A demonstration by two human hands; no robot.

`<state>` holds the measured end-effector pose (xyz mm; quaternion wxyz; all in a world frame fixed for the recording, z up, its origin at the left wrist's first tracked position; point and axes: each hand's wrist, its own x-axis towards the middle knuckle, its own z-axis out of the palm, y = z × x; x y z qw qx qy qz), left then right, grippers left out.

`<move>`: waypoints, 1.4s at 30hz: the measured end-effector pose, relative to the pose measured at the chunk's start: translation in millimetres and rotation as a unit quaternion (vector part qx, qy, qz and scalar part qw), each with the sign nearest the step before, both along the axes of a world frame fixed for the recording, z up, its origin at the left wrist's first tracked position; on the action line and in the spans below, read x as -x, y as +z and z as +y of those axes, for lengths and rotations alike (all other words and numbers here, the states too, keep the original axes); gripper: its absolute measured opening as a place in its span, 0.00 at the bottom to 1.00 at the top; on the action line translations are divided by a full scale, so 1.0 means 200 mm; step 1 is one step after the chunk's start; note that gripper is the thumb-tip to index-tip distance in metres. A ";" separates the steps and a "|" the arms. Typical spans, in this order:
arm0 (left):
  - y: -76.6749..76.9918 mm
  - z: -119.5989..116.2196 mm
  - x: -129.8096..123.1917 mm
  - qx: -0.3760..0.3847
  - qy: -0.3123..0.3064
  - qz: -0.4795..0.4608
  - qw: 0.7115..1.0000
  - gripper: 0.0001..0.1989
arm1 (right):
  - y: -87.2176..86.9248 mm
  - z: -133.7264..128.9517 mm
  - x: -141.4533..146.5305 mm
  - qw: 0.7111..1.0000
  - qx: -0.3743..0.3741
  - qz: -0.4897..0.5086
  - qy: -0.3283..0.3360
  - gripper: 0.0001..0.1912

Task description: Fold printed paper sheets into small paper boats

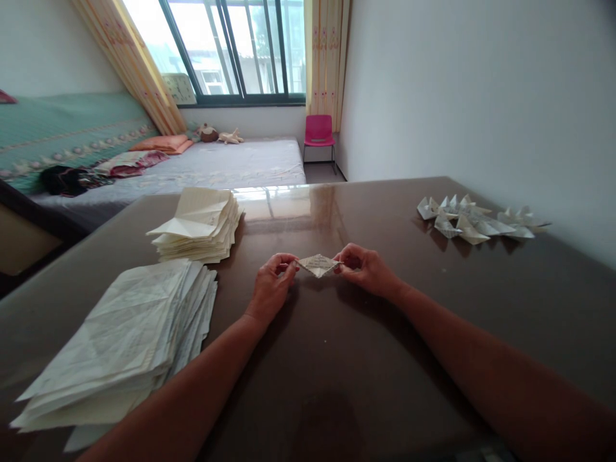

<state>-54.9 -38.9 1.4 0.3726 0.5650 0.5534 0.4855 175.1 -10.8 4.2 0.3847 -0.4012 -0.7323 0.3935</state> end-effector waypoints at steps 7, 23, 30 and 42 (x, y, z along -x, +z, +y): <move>-0.02 0.01 0.01 0.008 0.002 -0.016 1.000 0.12 | -0.01 0.05 -0.04 0.999 0.033 0.032 -0.007 0.07; 0.05 -0.11 -0.05 -0.316 -0.116 0.469 0.817 0.11 | 0.04 -0.06 0.00 0.969 -0.163 -0.188 0.003 0.07; -0.02 -0.03 0.02 -0.211 -0.122 0.371 0.896 0.06 | 0.04 0.00 -0.05 0.984 -0.103 -0.142 0.038 0.05; 0.01 -0.06 -0.02 -0.203 -0.145 0.391 0.886 0.06 | 0.10 -0.09 0.01 0.906 -0.311 -0.282 0.039 0.27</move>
